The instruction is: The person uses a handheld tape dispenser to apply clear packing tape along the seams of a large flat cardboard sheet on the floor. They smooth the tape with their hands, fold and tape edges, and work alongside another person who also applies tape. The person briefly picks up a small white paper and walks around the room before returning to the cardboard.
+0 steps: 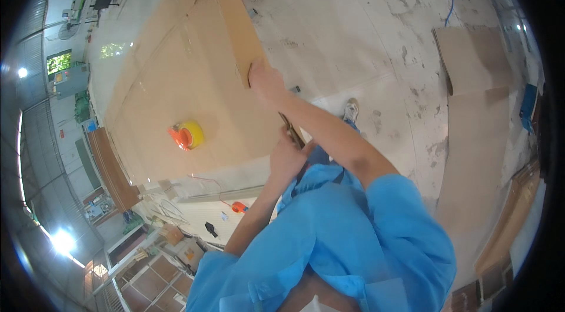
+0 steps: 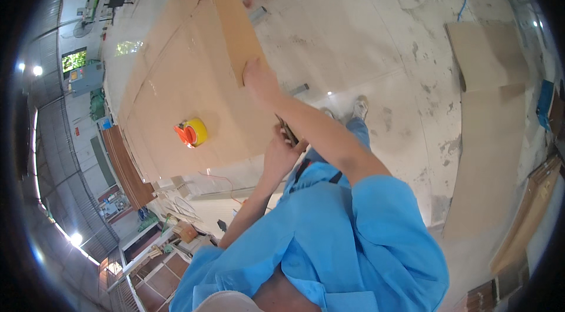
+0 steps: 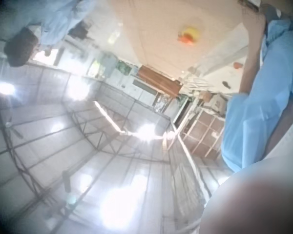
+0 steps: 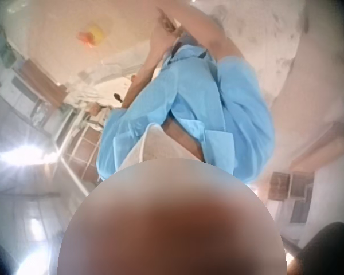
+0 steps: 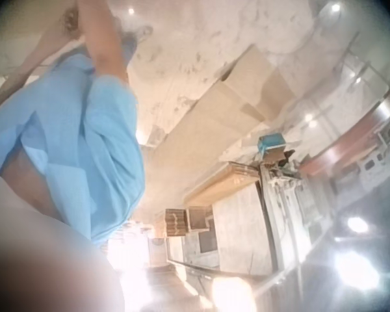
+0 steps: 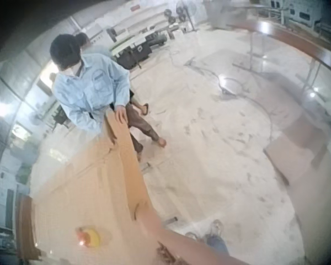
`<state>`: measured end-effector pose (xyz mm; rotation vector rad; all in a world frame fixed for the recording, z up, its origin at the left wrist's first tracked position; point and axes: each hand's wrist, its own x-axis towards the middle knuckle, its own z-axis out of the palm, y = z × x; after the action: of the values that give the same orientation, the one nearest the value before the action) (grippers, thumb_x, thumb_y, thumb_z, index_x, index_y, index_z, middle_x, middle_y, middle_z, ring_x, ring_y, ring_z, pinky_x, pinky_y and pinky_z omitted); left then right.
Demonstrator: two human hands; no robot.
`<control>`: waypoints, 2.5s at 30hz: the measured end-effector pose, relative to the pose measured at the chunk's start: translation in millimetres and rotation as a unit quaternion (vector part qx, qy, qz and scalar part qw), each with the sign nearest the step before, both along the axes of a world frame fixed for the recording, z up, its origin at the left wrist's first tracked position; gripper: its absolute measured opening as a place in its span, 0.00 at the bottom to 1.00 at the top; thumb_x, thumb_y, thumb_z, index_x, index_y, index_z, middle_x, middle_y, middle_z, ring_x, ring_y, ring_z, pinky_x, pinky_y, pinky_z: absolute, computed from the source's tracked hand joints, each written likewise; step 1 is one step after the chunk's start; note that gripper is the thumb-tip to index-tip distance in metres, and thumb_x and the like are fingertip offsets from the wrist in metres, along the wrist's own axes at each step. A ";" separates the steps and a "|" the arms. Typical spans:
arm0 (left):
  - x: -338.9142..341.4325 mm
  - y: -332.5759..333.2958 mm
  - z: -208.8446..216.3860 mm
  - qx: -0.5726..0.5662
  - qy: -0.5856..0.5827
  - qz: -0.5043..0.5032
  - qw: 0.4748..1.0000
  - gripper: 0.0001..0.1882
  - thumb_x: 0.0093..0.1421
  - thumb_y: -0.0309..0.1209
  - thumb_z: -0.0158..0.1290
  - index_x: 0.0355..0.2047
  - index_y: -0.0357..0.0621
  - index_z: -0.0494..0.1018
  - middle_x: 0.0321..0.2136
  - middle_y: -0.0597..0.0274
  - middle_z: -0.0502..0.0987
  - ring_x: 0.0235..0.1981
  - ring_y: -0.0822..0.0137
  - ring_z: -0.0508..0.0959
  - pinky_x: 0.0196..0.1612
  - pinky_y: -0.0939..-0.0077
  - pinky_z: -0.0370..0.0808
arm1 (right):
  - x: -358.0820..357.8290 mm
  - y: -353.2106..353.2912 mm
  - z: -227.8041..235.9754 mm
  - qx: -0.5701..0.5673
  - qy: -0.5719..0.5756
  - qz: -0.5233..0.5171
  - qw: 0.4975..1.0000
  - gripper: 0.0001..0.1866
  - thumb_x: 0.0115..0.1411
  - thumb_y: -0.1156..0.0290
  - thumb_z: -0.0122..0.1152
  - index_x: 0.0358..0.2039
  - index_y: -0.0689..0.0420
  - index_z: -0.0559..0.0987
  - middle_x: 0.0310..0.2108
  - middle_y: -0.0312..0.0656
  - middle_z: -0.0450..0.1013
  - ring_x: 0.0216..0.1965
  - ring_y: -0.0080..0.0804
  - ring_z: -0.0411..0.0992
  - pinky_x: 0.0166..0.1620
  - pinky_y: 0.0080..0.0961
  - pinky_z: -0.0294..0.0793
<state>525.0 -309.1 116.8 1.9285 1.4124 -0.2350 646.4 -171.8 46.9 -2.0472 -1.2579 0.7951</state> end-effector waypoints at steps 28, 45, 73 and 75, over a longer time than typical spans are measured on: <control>-76.1 37.1 -79.8 -0.041 -0.231 0.027 0.972 0.16 0.66 0.34 0.58 0.46 0.33 0.75 0.35 0.37 0.81 0.38 0.45 0.83 0.40 0.56 0.77 | -25.1 -184.1 -64.6 -0.098 0.653 -0.011 0.751 0.38 0.69 0.54 0.63 0.71 0.58 0.59 0.60 0.43 0.69 0.53 0.32 0.73 0.51 0.33 0.77; -27.1 -85.1 -70.4 -0.059 -0.368 0.585 0.721 0.17 0.63 0.27 0.63 0.49 0.33 0.73 0.39 0.56 0.80 0.39 0.70 0.78 0.45 0.73 0.77 | 18.4 -126.8 -70.3 -0.326 0.479 0.256 0.774 0.46 0.59 0.42 0.71 0.67 0.59 0.67 0.55 0.51 0.75 0.48 0.39 0.78 0.41 0.35 0.83; -13.5 -82.1 -114.9 0.065 -0.291 0.704 0.644 0.12 0.64 0.33 0.65 0.38 0.36 0.78 0.30 0.65 0.79 0.30 0.76 0.76 0.38 0.80 0.74 | 84.8 -18.5 -51.1 -0.098 0.276 0.095 0.951 0.40 0.69 0.49 0.59 0.67 0.69 0.62 0.59 0.59 0.70 0.61 0.46 0.71 0.62 0.45 0.72; -20.2 -82.2 -116.8 0.019 -0.331 0.707 0.625 0.13 0.64 0.35 0.65 0.35 0.36 0.78 0.29 0.66 0.79 0.31 0.76 0.76 0.38 0.81 0.73 | 85.7 -4.0 -44.1 0.083 0.141 0.132 0.978 0.40 0.71 0.50 0.54 0.70 0.70 0.59 0.66 0.61 0.63 0.69 0.51 0.62 0.69 0.50 0.59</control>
<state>504.9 -391.3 0.0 0.2889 1.8577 1.1265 732.1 -175.7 2.7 -1.5891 -1.3954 1.0245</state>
